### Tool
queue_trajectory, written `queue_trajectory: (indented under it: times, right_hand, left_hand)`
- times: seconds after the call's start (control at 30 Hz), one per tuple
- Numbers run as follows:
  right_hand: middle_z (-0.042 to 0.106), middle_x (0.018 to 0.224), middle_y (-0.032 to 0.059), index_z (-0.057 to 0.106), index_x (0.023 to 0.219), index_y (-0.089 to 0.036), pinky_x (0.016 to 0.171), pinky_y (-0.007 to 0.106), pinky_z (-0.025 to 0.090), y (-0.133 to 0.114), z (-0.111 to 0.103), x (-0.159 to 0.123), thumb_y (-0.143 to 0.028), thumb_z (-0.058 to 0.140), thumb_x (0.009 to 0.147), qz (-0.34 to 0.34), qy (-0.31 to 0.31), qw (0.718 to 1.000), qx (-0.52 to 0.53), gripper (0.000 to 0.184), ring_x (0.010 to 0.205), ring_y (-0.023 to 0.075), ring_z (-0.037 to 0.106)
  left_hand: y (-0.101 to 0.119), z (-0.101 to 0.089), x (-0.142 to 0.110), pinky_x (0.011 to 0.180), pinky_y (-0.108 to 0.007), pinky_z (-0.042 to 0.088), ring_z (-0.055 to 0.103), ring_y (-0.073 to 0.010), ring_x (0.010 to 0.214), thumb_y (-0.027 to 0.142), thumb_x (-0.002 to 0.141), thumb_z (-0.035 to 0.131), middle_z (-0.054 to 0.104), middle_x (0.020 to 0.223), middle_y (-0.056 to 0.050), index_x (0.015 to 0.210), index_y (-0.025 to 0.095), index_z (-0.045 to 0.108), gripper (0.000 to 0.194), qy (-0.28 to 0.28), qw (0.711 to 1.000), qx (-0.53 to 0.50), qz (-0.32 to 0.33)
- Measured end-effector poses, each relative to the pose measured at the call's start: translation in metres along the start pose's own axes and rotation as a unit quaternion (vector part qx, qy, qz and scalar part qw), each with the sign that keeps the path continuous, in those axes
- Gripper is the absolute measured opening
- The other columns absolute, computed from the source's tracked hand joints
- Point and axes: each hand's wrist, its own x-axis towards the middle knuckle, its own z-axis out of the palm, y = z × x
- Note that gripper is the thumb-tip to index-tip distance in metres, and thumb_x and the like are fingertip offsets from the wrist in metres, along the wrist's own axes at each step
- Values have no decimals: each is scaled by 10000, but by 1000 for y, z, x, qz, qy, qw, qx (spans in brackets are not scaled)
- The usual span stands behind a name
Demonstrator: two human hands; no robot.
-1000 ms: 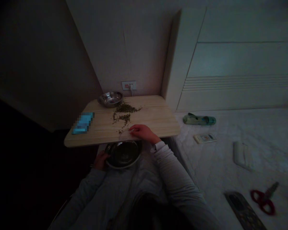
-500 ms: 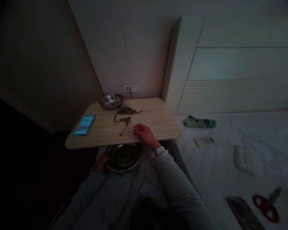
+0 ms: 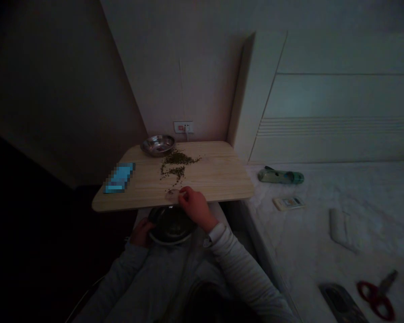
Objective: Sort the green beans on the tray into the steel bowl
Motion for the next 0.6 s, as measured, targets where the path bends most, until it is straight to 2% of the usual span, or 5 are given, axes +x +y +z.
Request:
queue_trajectory:
  times: [0.17, 0.33, 0.6]
  right_hand:
    - [643, 671, 11, 610, 990, -168, 588, 233, 363, 9, -11, 1, -257, 509, 827, 38, 21, 998, -36, 211, 616, 138, 571]
    - [656, 700, 18, 619, 981, -176, 594, 232, 366, 20, -20, 4, -278, 498, 830, 40, 38, 997, -50, 218, 632, 138, 578]
    - [638, 673, 12, 621, 968, -181, 565, 232, 337, 30, -31, 14, -285, 506, 821, 63, 60, 994, -61, 214, 614, 134, 554]
  left_hand:
    - [3, -4, 2, 570, -268, 399, 517, -145, 565, 223, 389, 638, 569, 495, 34, 507, 182, 585, 135, -44, 999, -1, -31]
    - [0, -3, 0, 558, -259, 400, 508, -131, 544, 212, 419, 624, 565, 493, 45, 505, 183, 576, 102, -23, 999, -35, -11]
    - [-2, -5, 5, 540, -259, 391, 507, -133, 530, 190, 413, 638, 569, 487, 33, 518, 173, 584, 119, -52, 998, -33, -34]
